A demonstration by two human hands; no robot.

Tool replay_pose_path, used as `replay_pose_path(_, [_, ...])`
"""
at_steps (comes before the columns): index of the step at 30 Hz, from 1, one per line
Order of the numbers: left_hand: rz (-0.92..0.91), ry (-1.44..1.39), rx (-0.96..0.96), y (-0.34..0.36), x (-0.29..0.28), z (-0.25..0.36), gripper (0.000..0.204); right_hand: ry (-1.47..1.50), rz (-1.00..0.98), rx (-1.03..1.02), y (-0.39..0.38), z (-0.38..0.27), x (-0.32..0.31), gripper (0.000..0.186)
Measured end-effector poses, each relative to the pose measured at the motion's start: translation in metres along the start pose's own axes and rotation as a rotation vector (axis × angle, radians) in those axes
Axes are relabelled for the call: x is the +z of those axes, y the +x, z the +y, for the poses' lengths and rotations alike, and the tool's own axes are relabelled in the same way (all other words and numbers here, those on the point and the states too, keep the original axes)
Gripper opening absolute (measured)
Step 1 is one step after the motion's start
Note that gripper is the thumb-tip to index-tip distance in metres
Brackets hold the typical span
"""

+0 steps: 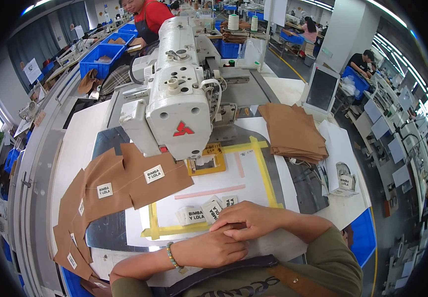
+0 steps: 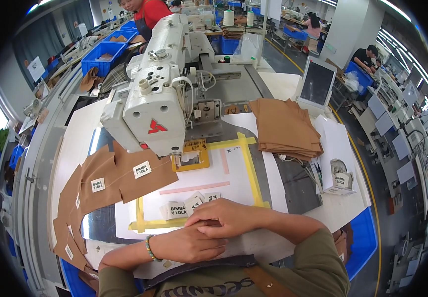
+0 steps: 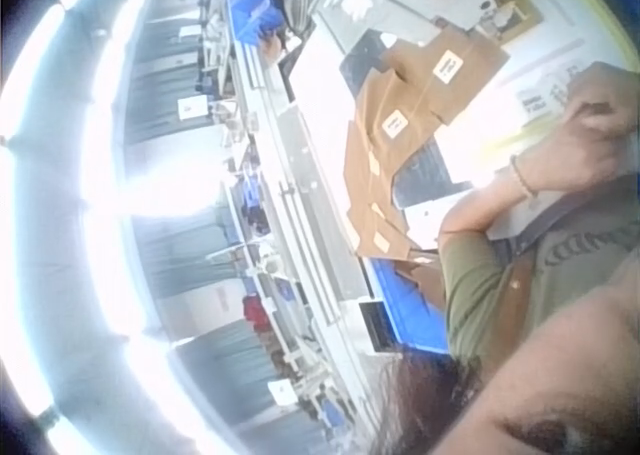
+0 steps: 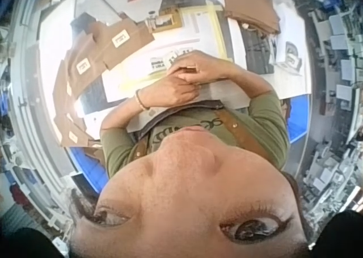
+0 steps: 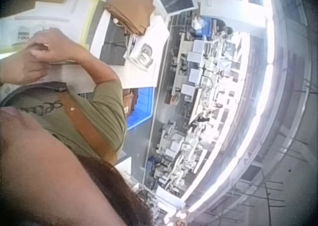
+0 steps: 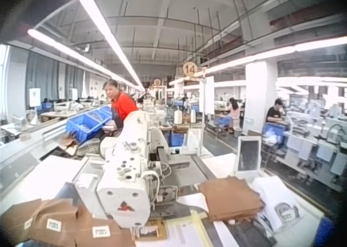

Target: Positioning and sewing brand labels onto leather pattern pieces using a programmable sewing machine.

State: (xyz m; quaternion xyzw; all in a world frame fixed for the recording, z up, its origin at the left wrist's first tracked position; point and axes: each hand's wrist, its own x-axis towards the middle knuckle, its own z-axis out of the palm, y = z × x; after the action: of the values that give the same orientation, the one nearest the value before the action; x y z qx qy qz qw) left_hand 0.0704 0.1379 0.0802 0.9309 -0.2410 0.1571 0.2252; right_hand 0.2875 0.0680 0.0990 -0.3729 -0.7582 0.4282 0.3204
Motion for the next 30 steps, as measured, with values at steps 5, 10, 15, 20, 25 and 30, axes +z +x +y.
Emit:
replay_pose_path(5, [-0.020,0.014,0.016,0.004,-0.003,0.003,0.027,0.033,-0.007,-0.064,-0.002,0.004,0.000,0.037])
replay_pose_path(10, [0.034,0.031,0.017,0.001,0.002,0.001,0.026,0.025,-0.039,0.032,0.003,-0.006,-0.001,0.031])
replay_pose_path(15, [-0.001,0.076,0.023,0.001,0.001,0.000,0.026,0.028,-0.015,0.026,0.001,-0.001,0.002,0.031])
replay_pose_path(20, [-0.018,0.090,0.017,0.001,0.002,-0.003,0.027,0.007,-0.035,0.048,0.001,0.000,0.000,0.031])
replay_pose_path(25, [-0.026,0.095,-0.013,-0.002,0.006,-0.002,0.029,0.005,-0.063,0.035,0.001,0.004,-0.002,0.038])
replay_pose_path(30, [0.005,0.103,-0.006,0.000,0.006,-0.004,0.029,0.019,-0.077,-0.030,-0.001,0.010,-0.006,0.041])
